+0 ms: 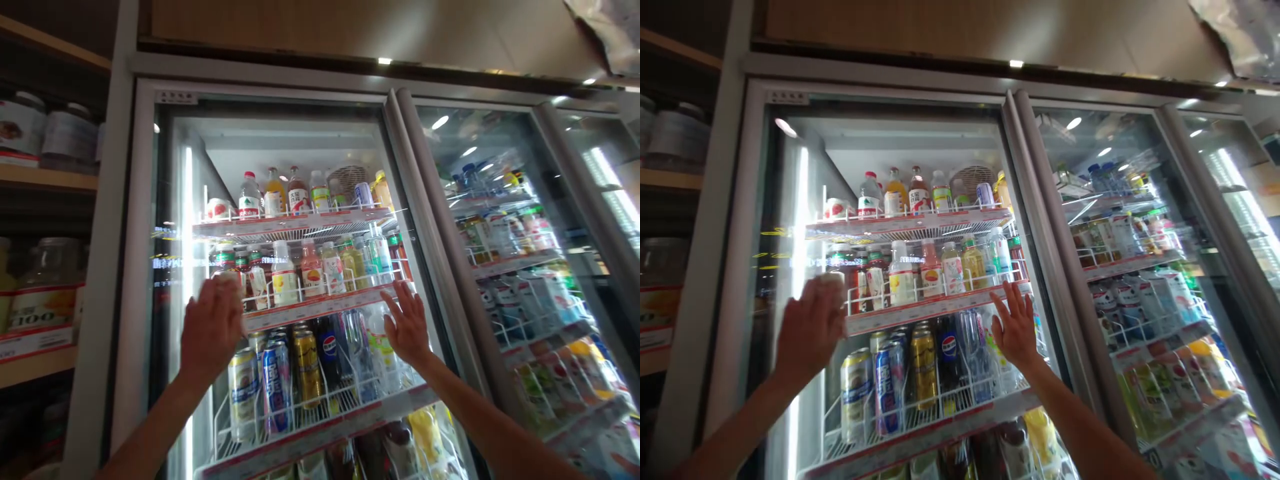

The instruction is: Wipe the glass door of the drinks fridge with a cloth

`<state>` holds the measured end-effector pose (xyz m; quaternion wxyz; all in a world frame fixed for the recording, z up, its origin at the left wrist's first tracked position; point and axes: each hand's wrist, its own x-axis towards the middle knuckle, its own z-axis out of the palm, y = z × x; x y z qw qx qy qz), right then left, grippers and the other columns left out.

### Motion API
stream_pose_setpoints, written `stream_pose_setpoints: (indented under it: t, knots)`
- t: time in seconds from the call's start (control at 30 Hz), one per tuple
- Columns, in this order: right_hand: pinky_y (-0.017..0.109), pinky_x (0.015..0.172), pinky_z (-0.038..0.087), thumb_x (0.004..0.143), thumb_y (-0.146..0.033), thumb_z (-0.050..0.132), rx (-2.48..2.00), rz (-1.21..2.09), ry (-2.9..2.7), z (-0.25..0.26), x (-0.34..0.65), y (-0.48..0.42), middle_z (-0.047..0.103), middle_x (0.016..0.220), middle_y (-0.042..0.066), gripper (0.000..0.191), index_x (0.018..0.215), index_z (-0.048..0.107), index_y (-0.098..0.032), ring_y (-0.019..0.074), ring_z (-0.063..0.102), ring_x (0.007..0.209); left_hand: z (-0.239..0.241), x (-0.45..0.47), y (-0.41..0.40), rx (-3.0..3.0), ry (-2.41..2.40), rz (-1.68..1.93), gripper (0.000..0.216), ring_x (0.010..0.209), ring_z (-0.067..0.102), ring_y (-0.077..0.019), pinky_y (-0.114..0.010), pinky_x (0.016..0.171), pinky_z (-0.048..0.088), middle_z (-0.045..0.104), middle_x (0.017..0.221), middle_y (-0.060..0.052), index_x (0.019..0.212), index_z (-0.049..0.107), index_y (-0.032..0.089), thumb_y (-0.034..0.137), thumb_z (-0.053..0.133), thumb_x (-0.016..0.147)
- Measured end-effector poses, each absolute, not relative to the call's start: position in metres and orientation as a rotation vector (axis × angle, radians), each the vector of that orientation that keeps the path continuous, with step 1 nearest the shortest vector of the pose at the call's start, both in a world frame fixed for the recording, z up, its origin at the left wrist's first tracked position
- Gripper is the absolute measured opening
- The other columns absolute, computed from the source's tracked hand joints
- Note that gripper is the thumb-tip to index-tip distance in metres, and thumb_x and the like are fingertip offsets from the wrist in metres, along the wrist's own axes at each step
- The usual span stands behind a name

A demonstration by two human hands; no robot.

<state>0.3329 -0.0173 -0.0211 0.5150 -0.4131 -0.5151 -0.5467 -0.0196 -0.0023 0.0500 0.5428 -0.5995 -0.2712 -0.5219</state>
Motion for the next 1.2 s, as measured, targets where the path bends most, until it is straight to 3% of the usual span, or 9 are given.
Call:
stream_pose_setpoints:
  t: [0.1, 0.27, 0.43, 0.6, 0.77, 0.97, 1.13, 1.2]
  knots:
    - [0.051, 0.108, 0.024, 0.087, -0.021, 0.041, -0.996, -1.304, -1.237, -0.021, 0.332, -0.017, 0.018, 0.152, 0.006, 0.057, 0.141, 0.026, -0.028, 0.0271, 0.02, 0.139, 0.05, -0.013, -0.002, -1.363, -0.704, -1.349, 0.05, 0.13, 0.032, -0.0367, -0.051, 0.098, 0.036, 0.032, 0.141, -0.024, 0.133, 0.037, 0.008, 0.022, 0.043, 0.086]
    - [0.051, 0.108, 0.024, 0.086, -0.022, 0.042, -0.999, -1.3, -1.248, -0.022, 0.334, -0.017, 0.018, 0.152, 0.006, 0.058, 0.141, 0.024, -0.029, 0.0267, 0.021, 0.139, 0.034, 0.003, 0.001, -1.629, -0.399, -0.938, 0.053, 0.134, 0.03, -0.0243, -0.044, 0.108, 0.027, 0.042, 0.139, -0.011, 0.139, 0.029, 0.024, 0.021, 0.042, 0.088]
    - [0.051, 0.108, 0.024, 0.087, -0.021, 0.041, -0.983, -1.309, -1.245, -0.021, 0.334, -0.018, 0.018, 0.152, 0.007, 0.056, 0.141, 0.026, -0.027, 0.027, 0.02, 0.139, 0.043, -0.001, 0.001, -1.393, -0.619, -1.29, 0.062, 0.138, 0.018, -0.0315, -0.05, 0.104, 0.029, 0.018, 0.149, -0.017, 0.144, 0.017, 0.017, 0.022, 0.043, 0.087]
    - [0.05, 0.108, 0.025, 0.086, -0.022, 0.041, -0.994, -1.3, -1.254, -0.021, 0.334, -0.019, 0.021, 0.151, 0.006, 0.056, 0.14, 0.028, -0.028, 0.0264, 0.021, 0.139, 0.023, 0.01, 0.002, -1.665, -0.382, -0.949, 0.059, 0.136, 0.024, -0.0235, -0.042, 0.111, 0.021, 0.034, 0.145, -0.008, 0.142, 0.022, 0.026, 0.025, 0.044, 0.088]
    - [0.05, 0.108, 0.024, 0.086, -0.022, 0.041, -0.989, -1.298, -1.243, -0.021, 0.333, -0.018, 0.019, 0.152, 0.005, 0.058, 0.141, 0.025, -0.029, 0.0266, 0.021, 0.139, 0.041, -0.003, 0.0, -1.385, -0.669, -1.356, 0.063, 0.138, 0.015, -0.0332, -0.055, 0.107, 0.022, 0.016, 0.15, -0.015, 0.144, 0.016, 0.019, 0.023, 0.043, 0.087]
    - [0.049, 0.109, 0.024, 0.086, -0.022, 0.042, -0.999, -1.277, -1.248, -0.021, 0.333, -0.019, 0.019, 0.152, 0.004, 0.057, 0.141, 0.027, -0.029, 0.0263, 0.022, 0.138, 0.029, 0.011, 0.002, -1.575, -0.454, -1.024, 0.064, 0.136, 0.024, -0.0253, -0.045, 0.109, 0.026, 0.033, 0.145, -0.012, 0.144, 0.014, 0.022, 0.02, 0.044, 0.087]
    - [0.049, 0.108, 0.025, 0.086, -0.021, 0.041, -0.991, -1.289, -1.251, -0.021, 0.333, -0.019, 0.021, 0.151, 0.006, 0.053, 0.138, 0.031, -0.027, 0.0267, 0.022, 0.138, 0.047, 0.001, 0.001, -1.369, -0.65, -1.335, 0.065, 0.137, 0.016, -0.0353, -0.055, 0.104, 0.029, 0.013, 0.15, -0.02, 0.144, 0.015, 0.016, 0.022, 0.045, 0.086]
    - [0.05, 0.107, 0.026, 0.086, -0.021, 0.041, -0.981, -1.297, -1.25, -0.021, 0.334, -0.018, 0.022, 0.151, 0.007, 0.053, 0.138, 0.032, -0.026, 0.0271, 0.022, 0.138, 0.039, 0.009, -0.001, -1.456, -0.591, -1.239, 0.065, 0.137, 0.017, -0.0326, -0.051, 0.105, 0.031, 0.017, 0.149, -0.018, 0.144, 0.015, 0.017, 0.021, 0.044, 0.086]
